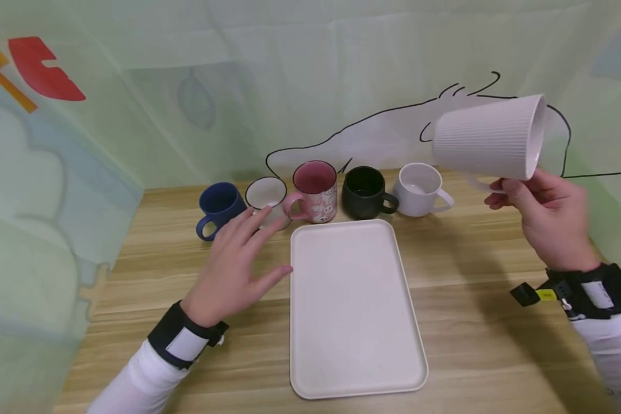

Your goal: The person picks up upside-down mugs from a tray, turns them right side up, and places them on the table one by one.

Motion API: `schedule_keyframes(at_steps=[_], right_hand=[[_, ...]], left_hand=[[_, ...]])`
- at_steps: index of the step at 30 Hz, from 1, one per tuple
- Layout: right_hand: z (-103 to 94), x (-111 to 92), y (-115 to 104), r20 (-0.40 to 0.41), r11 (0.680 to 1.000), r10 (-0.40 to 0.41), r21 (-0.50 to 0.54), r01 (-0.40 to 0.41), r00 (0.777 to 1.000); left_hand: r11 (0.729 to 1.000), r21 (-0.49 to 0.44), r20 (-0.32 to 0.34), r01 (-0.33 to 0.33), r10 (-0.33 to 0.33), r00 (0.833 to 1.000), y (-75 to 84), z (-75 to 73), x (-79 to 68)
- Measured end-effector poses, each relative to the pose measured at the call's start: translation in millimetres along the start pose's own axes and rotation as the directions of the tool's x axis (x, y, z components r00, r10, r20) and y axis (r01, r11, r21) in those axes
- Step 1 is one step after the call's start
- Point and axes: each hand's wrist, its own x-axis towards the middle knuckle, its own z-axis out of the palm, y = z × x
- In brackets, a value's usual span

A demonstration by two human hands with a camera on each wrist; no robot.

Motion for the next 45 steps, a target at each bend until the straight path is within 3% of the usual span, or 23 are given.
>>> schedule_keyframes(at_steps=[2, 5, 10, 15, 23, 31, 34, 39, 45], right_hand=[[-7.5, 1.6, 1.6, -0.009, 0.999, -0.002, -0.039, 0.002, 1.000], [-17.3, 3.1, 2.4, -0.039, 0.974, 0.011, -0.224, -0.019, 0.999], [-30.7, 5.3, 4.6, -0.088, 0.851, 0.054, -0.517, -0.092, 0.995], [-42.9, 6.2, 11.8, -0.119, 0.818, 0.108, -0.554, -0.156, 0.987], [-55.1, 4.6, 22.1, -0.149, 0.719, 0.188, -0.652, -0.239, 0.971], [-61.4, 7.3, 31.9, -0.128, 0.574, 0.208, -0.786, -0.227, 0.970], [-63.3, 8.5, 35.3, -0.109, 0.537, 0.225, -0.816, -0.217, 0.968], [-64.6, 9.1, 41.1, -0.066, 0.516, 0.228, -0.838, -0.178, 0.971], [-65.1, 10.4, 48.3, 0.002, 0.536, 0.219, -0.836, -0.118, 0.976]], left_hand=[[0.999, 0.043, 0.028, 0.006, -0.007, 1.000, -1.6, -2.5, -4.6], [0.996, 0.089, 0.057, 0.011, -0.017, 0.998, -4.1, -5.7, -11.6], [0.991, 0.130, 0.083, 0.029, -0.039, 0.996, -8.1, -10.4, -22.9], [0.985, 0.169, 0.112, 0.037, -0.057, 0.992, -11.9, -11.5, -31.8], [0.982, 0.183, 0.161, 0.054, -0.084, 0.983, -18.1, -4.2, -44.5], [0.980, 0.188, 0.179, 0.068, -0.103, 0.978, -21.0, 1.6, -55.7], [0.979, 0.189, 0.186, 0.075, -0.111, 0.976, -21.1, 2.5, -58.9], [0.978, 0.191, 0.197, 0.084, -0.123, 0.973, -20.7, 4.2, -63.3], [0.976, 0.194, 0.210, 0.100, -0.141, 0.967, -19.7, 5.1, -66.3]])
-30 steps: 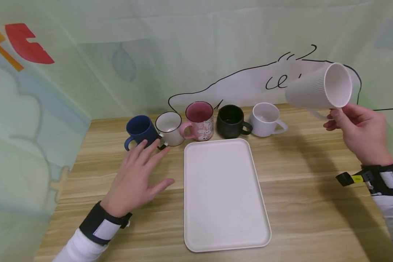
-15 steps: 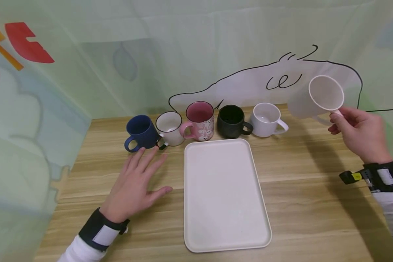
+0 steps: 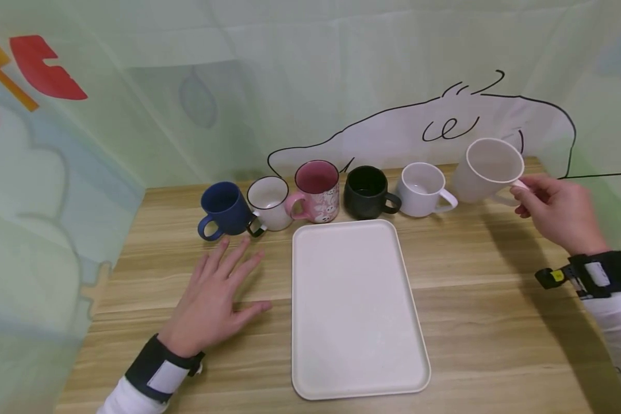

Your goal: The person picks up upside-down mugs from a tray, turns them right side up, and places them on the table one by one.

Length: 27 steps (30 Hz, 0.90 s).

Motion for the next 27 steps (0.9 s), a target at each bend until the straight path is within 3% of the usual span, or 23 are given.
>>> schedule_keyframes(at_steps=[8, 27], right_hand=[[4.9, 2.8, 4.1, 0.069, 1.000, -0.010, -0.002, 0.010, 0.998], [11.9, 6.8, 5.7, 0.099, 0.999, -0.033, -0.006, 0.034, 0.995]], left_hand=[[1.000, -0.001, 0.027, 0.015, -0.015, 1.000, 1.0, 2.0, -1.8], [0.998, 0.012, 0.087, 0.057, -0.058, 0.995, 1.6, 8.6, -7.9]])
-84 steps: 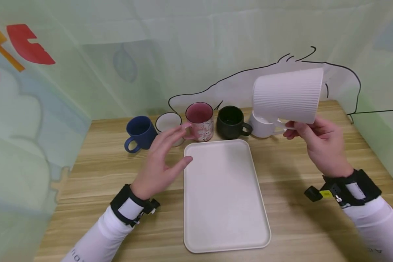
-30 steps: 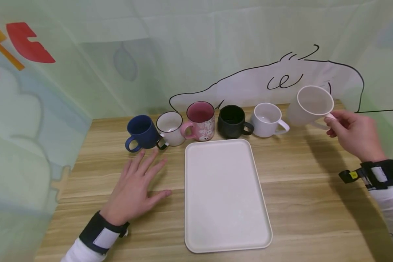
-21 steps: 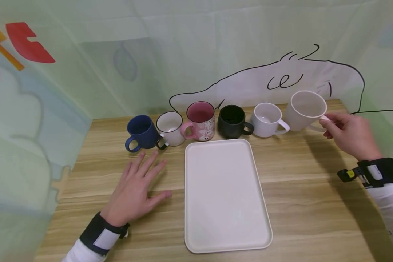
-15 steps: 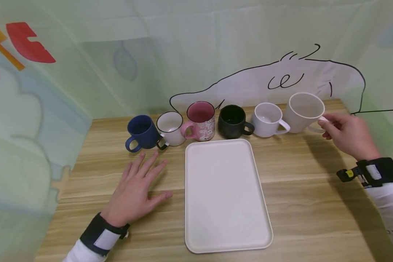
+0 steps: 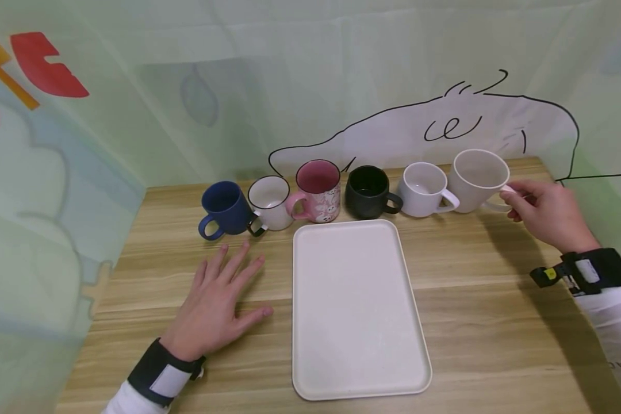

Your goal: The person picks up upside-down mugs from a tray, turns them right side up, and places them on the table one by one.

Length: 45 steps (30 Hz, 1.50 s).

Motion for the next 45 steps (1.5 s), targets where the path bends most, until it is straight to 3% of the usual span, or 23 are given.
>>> schedule_keyframes(at_steps=[32, 39, 45], right_hand=[[-4.6, -4.6, -5.3, 0.033, 0.996, 0.048, -0.080, -0.045, 0.998], [-8.5, -9.9, -10.0, 0.027, 0.992, 0.010, -0.128, -0.007, 1.000], [-14.1, -20.5, -26.3, -0.041, 0.986, -0.035, -0.166, 0.027, 0.999]], left_hand=[[0.999, 0.012, 0.091, 0.041, -0.042, 0.995, 4.0, 2.2, -3.8], [0.998, 0.015, 0.105, 0.055, -0.056, 0.993, 4.2, 0.7, -3.9], [0.998, 0.020, 0.083, 0.060, -0.061, 0.995, 2.2, 0.6, -5.5]])
